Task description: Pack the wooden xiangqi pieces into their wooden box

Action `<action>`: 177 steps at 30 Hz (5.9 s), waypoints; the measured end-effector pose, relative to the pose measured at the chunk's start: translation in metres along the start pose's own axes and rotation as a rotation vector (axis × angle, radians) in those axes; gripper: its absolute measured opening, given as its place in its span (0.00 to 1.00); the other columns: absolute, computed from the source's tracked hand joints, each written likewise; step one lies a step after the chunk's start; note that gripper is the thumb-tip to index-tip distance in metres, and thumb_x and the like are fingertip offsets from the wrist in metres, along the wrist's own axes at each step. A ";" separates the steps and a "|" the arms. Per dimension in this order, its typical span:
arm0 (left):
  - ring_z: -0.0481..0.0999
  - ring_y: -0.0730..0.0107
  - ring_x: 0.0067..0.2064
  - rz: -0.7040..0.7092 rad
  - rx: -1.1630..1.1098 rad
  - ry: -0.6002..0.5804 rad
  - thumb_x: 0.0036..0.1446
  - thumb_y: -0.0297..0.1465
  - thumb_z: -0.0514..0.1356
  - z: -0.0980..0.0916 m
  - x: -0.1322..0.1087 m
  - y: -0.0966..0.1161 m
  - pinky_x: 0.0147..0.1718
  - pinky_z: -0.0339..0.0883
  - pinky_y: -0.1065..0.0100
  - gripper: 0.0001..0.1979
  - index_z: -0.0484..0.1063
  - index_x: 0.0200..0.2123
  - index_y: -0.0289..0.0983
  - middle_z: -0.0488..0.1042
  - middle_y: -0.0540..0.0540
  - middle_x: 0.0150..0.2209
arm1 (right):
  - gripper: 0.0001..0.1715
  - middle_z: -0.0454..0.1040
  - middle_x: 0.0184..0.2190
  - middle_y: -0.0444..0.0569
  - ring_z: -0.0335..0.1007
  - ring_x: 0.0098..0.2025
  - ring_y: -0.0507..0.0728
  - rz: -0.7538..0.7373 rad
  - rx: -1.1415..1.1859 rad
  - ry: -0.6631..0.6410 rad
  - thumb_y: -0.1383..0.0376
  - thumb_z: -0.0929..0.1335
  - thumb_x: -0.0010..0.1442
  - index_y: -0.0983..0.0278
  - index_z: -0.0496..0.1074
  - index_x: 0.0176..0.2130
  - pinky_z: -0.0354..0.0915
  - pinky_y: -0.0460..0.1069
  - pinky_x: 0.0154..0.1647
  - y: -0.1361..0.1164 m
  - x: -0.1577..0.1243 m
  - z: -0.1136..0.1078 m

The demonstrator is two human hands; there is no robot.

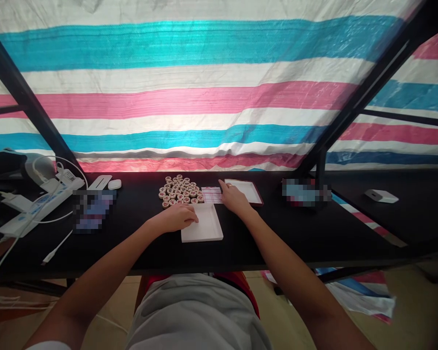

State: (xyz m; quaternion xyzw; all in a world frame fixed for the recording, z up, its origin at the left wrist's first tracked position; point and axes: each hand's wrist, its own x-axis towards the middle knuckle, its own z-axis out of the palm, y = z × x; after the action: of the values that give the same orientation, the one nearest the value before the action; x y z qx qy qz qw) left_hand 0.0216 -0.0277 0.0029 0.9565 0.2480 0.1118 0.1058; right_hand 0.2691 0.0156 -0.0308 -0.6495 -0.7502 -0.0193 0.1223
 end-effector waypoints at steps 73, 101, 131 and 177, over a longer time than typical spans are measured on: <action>0.73 0.55 0.47 -0.913 0.224 -0.068 0.55 0.40 0.53 -0.040 -0.036 -0.079 0.41 0.66 0.63 0.15 0.72 0.43 0.42 0.75 0.43 0.46 | 0.23 0.69 0.48 0.58 0.66 0.48 0.58 -0.154 0.194 -0.116 0.65 0.62 0.61 0.69 0.66 0.55 0.59 0.50 0.51 -0.004 -0.007 -0.016; 0.74 0.61 0.39 -0.832 0.133 0.015 0.50 0.43 0.57 -0.052 -0.043 -0.080 0.35 0.64 0.68 0.16 0.74 0.38 0.40 0.77 0.45 0.39 | 0.19 0.71 0.45 0.53 0.68 0.45 0.57 -0.176 0.287 0.045 0.64 0.61 0.62 0.65 0.70 0.50 0.61 0.48 0.47 -0.005 -0.007 -0.019; 0.70 0.60 0.44 -0.372 0.013 -0.094 0.49 0.32 0.57 -0.025 -0.011 -0.014 0.41 0.62 0.68 0.15 0.73 0.42 0.40 0.71 0.44 0.41 | 0.19 0.67 0.51 0.58 0.63 0.52 0.59 -0.029 0.201 -0.042 0.67 0.63 0.58 0.67 0.71 0.48 0.58 0.50 0.54 0.003 0.001 0.000; 0.72 0.67 0.34 -0.455 0.059 -0.114 0.57 0.32 0.49 -0.027 -0.014 -0.022 0.30 0.59 0.70 0.14 0.68 0.45 0.42 0.74 0.49 0.34 | 0.21 0.73 0.32 0.46 0.66 0.29 0.53 -0.077 1.031 0.185 0.58 0.64 0.57 0.63 0.65 0.48 0.63 0.47 0.29 -0.030 -0.009 -0.035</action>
State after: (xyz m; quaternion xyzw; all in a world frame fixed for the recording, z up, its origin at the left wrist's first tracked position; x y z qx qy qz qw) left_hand -0.0071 -0.0115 0.0204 0.8833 0.4542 0.0236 0.1139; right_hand 0.2464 -0.0045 0.0050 -0.4726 -0.6716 0.2907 0.4910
